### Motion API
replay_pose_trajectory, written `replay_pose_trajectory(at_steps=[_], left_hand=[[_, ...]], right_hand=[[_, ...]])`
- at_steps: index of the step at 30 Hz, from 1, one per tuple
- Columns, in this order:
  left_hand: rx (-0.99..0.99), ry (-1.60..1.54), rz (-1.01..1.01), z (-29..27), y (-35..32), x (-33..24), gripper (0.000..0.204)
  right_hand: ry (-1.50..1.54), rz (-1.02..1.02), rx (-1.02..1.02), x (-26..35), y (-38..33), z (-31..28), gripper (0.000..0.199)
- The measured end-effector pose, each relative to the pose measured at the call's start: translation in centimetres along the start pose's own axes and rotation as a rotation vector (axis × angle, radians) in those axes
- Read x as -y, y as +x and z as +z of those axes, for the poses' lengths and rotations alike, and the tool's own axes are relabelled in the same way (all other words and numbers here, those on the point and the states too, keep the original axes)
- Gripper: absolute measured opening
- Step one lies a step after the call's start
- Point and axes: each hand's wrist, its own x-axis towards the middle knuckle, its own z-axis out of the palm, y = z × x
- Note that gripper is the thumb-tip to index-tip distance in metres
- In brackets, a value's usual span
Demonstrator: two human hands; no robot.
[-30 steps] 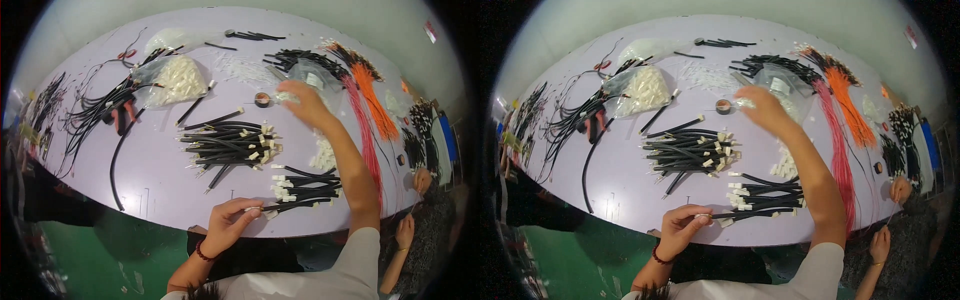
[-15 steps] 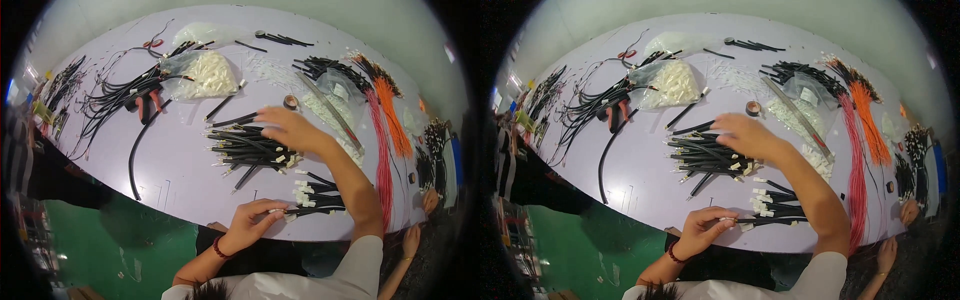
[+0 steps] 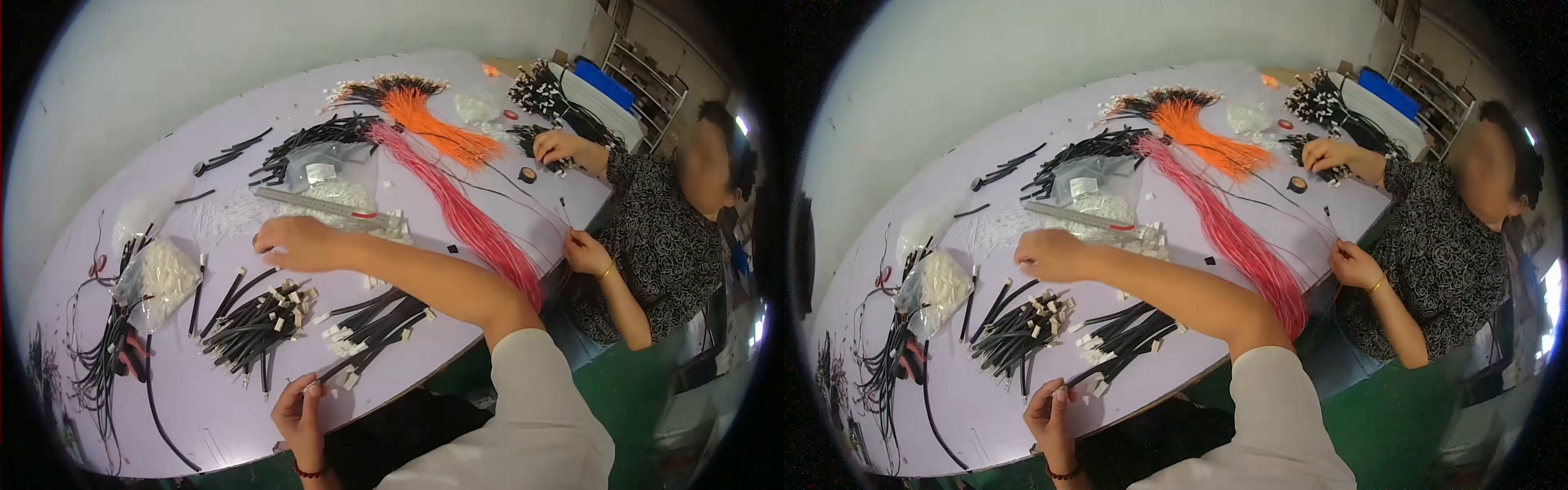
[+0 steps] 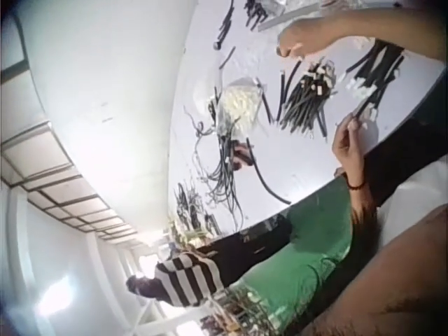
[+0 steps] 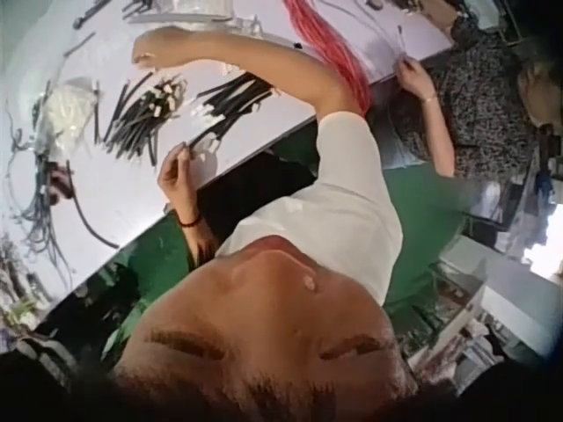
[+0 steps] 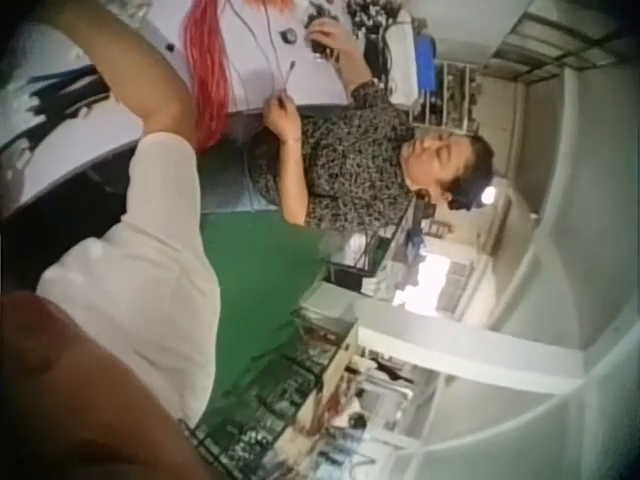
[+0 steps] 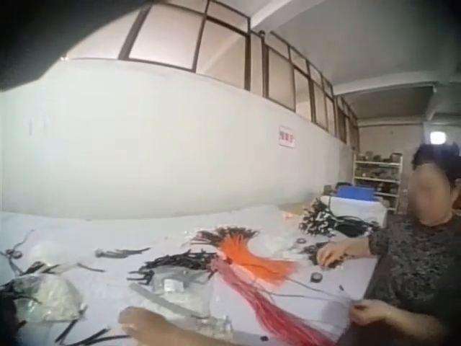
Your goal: Assembling electrical wire connectors by inserting wire terminals into plastic housings.
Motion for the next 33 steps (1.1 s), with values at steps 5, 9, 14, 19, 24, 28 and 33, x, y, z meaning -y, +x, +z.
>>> replay_pose_trajectory(at_steps=[5,9,14,19,24,28,33], left_hand=[[-0.039,0.074,0.011,-0.4,-0.6,-0.2,0.018],[-0.011,0.192,0.042,0.1,-0.3,0.5,0.017],[-0.044,0.25,0.034,0.1,-0.5,0.1,0.017],[-0.023,0.283,0.016,0.9,0.0,-0.4,0.012],[-0.014,0.33,0.016,1.2,0.3,-0.8,0.012],[-0.058,0.331,0.035,0.7,0.1,-0.1,0.014],[-0.039,0.232,-0.031,-0.2,-0.6,1.3,0.018]], right_hand=[[-0.339,0.199,-0.388,-8.9,-1.4,-7.4,0.026],[-0.521,0.399,-0.784,-19.9,-6.5,-17.7,0.031],[-0.76,0.857,-0.92,-24.2,-10.6,-28.4,0.049],[-1.001,1.01,-0.861,-31.3,-16.3,-34.6,0.07],[-0.844,1.321,-0.76,-34.4,-18.8,-35.6,0.064],[-0.893,1.358,-0.456,-37.5,-21.0,-37.1,0.044],[-0.429,0.899,-0.696,-37.3,-16.0,-36.4,0.029]])
